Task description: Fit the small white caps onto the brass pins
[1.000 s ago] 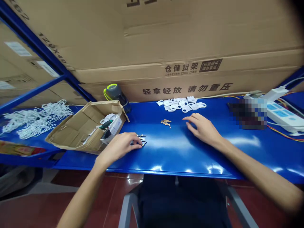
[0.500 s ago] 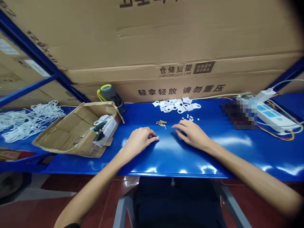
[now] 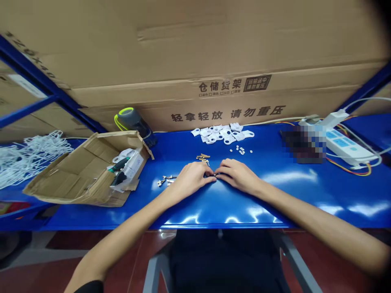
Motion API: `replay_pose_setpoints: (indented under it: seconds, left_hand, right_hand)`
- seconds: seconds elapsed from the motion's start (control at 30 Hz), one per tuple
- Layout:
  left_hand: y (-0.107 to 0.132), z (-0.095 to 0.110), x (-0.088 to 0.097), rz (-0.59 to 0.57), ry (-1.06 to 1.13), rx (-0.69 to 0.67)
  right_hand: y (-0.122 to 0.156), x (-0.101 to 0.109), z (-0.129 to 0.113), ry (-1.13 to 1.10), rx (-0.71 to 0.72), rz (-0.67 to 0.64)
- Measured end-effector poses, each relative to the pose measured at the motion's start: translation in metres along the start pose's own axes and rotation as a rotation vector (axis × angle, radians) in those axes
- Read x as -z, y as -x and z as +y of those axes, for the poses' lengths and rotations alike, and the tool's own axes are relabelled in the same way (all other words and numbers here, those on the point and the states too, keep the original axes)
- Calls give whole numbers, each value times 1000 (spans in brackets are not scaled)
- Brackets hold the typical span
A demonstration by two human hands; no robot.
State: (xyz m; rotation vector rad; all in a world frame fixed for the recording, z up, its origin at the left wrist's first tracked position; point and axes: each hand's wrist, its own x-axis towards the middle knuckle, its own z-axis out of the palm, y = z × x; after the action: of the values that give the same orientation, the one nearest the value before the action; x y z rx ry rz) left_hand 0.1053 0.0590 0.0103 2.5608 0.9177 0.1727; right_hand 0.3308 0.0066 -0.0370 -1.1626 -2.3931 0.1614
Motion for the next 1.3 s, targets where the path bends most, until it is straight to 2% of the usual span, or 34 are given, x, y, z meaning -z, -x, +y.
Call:
replay_pose_setpoints:
  seconds: [0.33,0.5,0.6,0.67,0.8,1.07,1.2,1.3]
  left_hand:
    - [-1,-13,-9,36,184,-66]
    - [-1,-21,-10,0,268,-120]
    - [-3,-25,-9,-18,345,-98]
    - [-4,-27,-9,9,374,-53]
    - [-3,-24,-12,79,342,-15]
    - [-1,-17,-11,78,208,-45]
    - [1,-25,-1,103,170,14]
    - [2,-35,5,179,86,81]
  right_hand:
    - [1,-2,-2,5,-20,31]
    - [1,-2,-4,18,-101,26]
    - [0,-1,-5,3,-88,3]
    - [0,-1,-4,-1,-59,-4]
    - [0,-3,-1,-3,-61,11]
    - [-2,-3,-1,-91,-119,-38]
    - [0,11,19,-80,-176,-35]
    - [7,23,45,77,-282,53]
